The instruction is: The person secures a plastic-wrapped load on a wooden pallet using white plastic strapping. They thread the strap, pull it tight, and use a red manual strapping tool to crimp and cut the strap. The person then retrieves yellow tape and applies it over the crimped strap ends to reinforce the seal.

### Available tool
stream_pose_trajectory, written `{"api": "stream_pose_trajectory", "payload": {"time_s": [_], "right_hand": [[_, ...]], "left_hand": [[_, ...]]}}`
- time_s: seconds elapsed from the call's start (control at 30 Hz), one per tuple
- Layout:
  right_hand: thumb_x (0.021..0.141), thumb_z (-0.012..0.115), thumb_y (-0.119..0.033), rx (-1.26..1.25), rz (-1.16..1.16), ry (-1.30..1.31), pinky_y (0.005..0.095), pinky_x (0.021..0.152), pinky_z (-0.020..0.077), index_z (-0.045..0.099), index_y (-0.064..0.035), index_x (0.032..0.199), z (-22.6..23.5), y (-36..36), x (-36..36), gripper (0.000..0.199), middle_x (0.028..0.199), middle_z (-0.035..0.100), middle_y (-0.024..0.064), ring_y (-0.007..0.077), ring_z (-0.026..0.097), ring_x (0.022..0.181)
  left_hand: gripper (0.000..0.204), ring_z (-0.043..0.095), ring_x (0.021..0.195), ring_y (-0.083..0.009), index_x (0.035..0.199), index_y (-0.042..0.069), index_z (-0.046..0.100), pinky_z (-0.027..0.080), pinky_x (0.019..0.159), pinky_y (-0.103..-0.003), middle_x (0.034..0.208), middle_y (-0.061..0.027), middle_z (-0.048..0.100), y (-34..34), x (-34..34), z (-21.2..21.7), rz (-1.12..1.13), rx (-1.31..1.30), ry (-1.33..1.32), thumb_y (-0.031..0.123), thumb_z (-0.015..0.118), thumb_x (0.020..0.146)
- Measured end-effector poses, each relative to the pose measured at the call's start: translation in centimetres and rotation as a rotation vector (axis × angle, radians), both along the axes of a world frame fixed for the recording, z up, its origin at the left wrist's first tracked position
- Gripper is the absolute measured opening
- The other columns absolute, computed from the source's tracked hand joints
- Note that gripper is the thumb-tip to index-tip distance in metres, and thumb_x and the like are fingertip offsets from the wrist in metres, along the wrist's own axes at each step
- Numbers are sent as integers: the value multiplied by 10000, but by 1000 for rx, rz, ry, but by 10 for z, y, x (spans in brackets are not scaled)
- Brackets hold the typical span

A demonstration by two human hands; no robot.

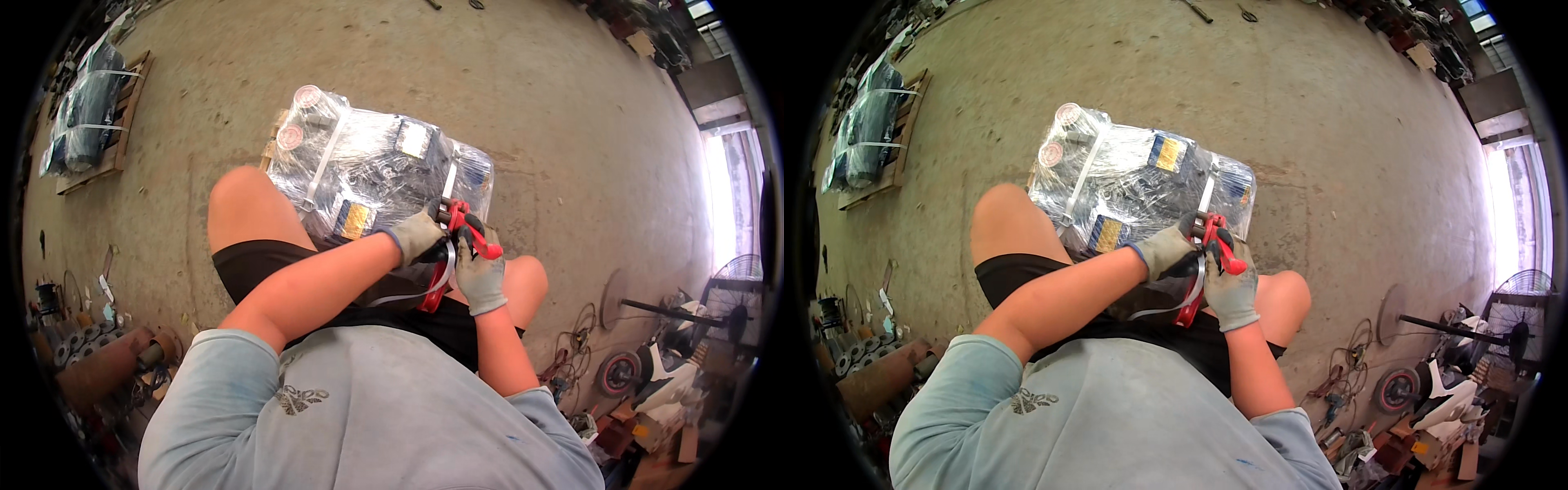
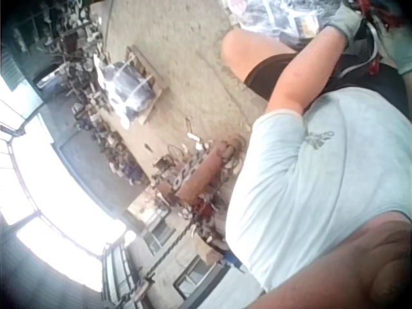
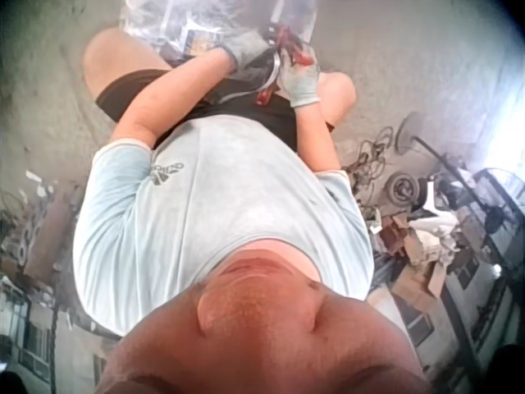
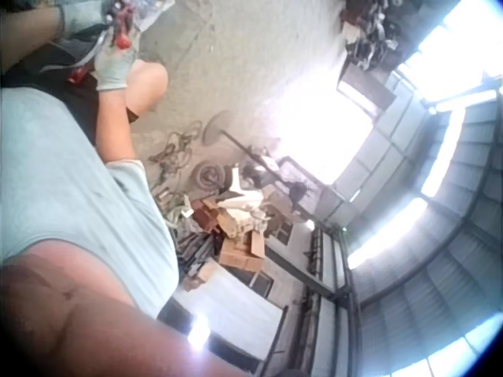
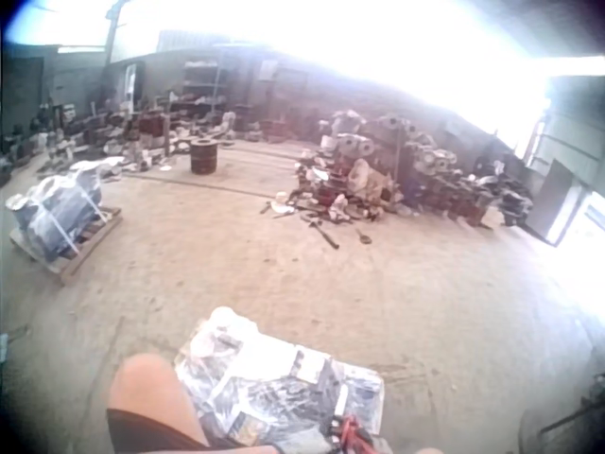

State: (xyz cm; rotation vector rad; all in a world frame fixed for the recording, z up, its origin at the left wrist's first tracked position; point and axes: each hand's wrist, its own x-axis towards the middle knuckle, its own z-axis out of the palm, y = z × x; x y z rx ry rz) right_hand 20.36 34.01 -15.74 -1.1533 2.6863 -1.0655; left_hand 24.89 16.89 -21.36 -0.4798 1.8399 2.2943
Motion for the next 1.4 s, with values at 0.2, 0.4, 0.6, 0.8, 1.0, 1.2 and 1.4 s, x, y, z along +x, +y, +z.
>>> {"api": "stream_pose_trajectory", "payload": {"time_s": [0.2,0.4,0.6,0.8,1.0,1.2,1.4], "right_hand": [[881,704,-136,23,49,121,506,1106,447,526,-6,1444,-4,17,38,604,1328,614,246,453,574,1258],[891,769,-318,417,-285,-126,502,916,539,700,3,914,11,-32,-58,329,1058,703,261,418,668,1062],[914,732,-275,109,-108,87,528,914,518,705,-48,1172,16,-15,-8,345,1135,665,247,444,641,1075],[854,700,-132,9,-42,182,549,1028,445,680,-65,1223,16,-5,17,376,1240,648,214,440,565,1216],[1008,683,-180,-304,-388,-203,457,619,518,673,12,960,-8,-76,-81,199,736,682,157,369,688,660],[858,570,18,-218,185,142,426,1099,462,640,-19,1028,1,-6,45,188,1030,675,145,330,663,1167],[1030,622,-73,-329,-186,-529,307,687,528,696,4,1062,2,-71,-87,112,861,740,89,149,679,750]], "left_hand": [[278,703,1079,-339,1206,57,698,544,942,-391,1126,-209,732,36,24,-45,-51,-756,221,101,617,943],[162,661,752,-247,1070,58,732,525,728,-391,837,-122,719,25,42,10,-2,-285,-68,112,622,965],[164,636,744,-145,1082,26,736,524,716,-349,858,-89,747,28,48,37,48,-290,-58,122,653,979],[287,698,1022,-389,1166,41,696,537,904,-453,1018,-209,741,41,66,-19,-149,-401,107,277,612,1025],[403,671,1059,-462,1195,-24,655,527,920,-489,1042,-311,708,38,66,36,-80,-408,-183,339,613,1026],[561,654,1145,-486,1270,-67,565,525,998,-500,1177,-330,672,54,82,3,-92,-525,-203,405,656,980],[469,696,1062,-452,1314,-51,571,556,968,-454,1115,-317,693,75,71,6,-24,-212,-194,267,674,985]]}}
